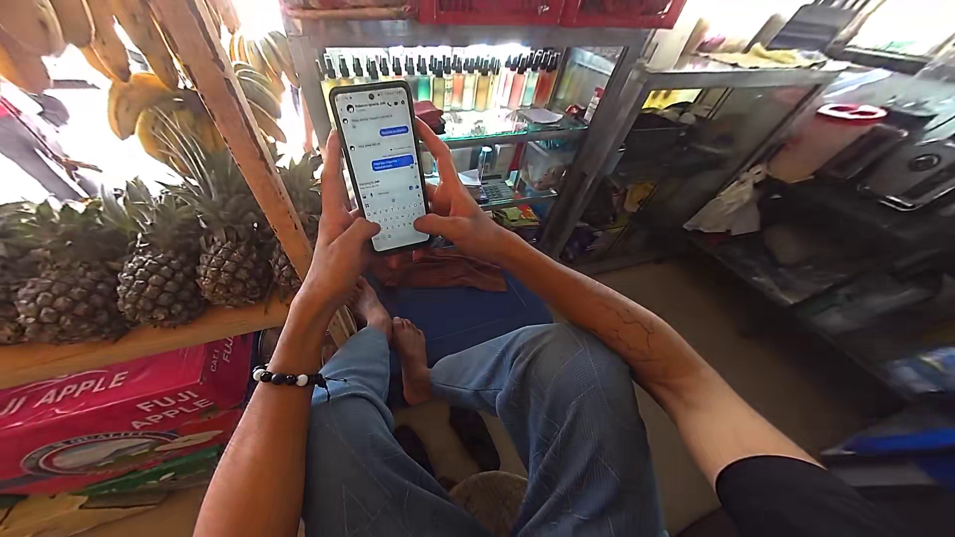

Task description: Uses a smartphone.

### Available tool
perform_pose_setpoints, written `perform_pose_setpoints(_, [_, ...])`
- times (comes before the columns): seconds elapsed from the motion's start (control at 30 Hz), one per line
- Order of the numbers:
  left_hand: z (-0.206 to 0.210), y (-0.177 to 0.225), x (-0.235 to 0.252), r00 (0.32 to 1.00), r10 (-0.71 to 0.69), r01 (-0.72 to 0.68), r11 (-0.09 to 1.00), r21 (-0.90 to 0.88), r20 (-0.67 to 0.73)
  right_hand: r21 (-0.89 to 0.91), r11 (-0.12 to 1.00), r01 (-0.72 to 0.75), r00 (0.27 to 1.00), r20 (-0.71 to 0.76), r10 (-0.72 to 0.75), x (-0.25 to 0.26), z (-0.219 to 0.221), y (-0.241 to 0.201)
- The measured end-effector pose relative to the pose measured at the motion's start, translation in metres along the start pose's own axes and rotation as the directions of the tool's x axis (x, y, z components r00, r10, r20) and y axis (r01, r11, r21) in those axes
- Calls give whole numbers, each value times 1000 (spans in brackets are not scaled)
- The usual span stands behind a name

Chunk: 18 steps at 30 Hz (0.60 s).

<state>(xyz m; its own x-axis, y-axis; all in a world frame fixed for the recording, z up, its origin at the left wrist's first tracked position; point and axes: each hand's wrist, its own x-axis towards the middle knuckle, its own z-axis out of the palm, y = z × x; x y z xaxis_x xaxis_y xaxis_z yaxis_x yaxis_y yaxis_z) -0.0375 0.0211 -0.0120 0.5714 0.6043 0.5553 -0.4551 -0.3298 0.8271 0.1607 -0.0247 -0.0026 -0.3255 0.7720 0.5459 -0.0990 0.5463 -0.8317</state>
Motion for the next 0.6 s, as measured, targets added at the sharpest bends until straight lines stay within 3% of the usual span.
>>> perform_pose_setpoints(0.6, [0, 1, 0, 999, -42, 42, 999, -11, -14, -25, 999, -40, 998, -56, 38, 0, -1, 1])
